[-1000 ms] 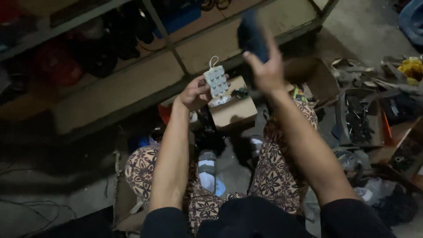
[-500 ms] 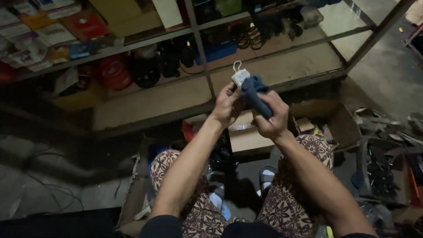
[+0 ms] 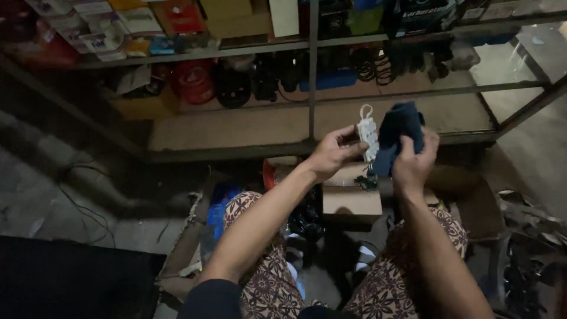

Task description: The person sits on the floor and wipes several small packaged items with a blue cloth. They handle a blister pack and a small box, wiping each side, then place them on a shelf. The person repeats this process with additional items.

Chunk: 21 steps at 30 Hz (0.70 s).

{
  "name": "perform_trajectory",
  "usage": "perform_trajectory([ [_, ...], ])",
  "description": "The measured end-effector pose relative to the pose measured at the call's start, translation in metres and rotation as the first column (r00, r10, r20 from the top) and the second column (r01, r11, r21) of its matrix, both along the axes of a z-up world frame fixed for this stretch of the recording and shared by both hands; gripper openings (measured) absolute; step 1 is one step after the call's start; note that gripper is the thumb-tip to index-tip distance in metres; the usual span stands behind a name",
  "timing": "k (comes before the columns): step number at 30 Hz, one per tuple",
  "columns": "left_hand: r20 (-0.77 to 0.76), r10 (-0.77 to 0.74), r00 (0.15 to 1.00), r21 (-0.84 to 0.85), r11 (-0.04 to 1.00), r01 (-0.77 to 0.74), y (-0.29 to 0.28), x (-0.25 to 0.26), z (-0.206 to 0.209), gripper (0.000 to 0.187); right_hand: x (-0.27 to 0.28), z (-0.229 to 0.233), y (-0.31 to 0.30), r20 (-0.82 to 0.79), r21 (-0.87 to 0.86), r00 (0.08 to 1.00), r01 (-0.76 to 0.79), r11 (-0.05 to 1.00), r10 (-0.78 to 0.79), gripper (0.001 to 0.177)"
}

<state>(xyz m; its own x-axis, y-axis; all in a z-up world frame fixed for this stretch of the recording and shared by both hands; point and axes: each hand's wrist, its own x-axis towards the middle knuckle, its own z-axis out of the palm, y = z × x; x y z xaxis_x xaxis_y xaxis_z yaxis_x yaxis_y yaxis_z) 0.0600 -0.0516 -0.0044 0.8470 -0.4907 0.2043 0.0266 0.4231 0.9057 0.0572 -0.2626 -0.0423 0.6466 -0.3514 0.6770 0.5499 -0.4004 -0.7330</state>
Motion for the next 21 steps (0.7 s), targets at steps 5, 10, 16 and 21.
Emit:
perform_trajectory([
  [5,0.056,0.109,0.992,-0.016,0.994,-0.108,0.000,0.008,-0.011,0.057,-0.029,0.057,0.044,-0.154,0.191,0.920,-0.330,0.925,0.360,0.043],
  [10,0.041,0.238,0.970,-0.185,0.956,-0.227,0.020,0.029,-0.033,0.040,-0.030,0.023,0.055,-0.265,0.103,0.860,-0.425,0.899,0.437,0.053],
  [16,-0.060,0.298,0.953,-0.298,0.905,-0.303,0.053,-0.008,0.022,0.047,-0.019,0.084,0.064,-0.166,0.558,0.878,-0.292,0.777,0.449,0.031],
  [21,-0.033,0.013,0.999,-0.434,0.901,-0.026,0.047,-0.029,0.033,0.050,-0.030,0.127,0.076,-0.071,0.146,0.946,-0.305,0.941,0.317,0.059],
])
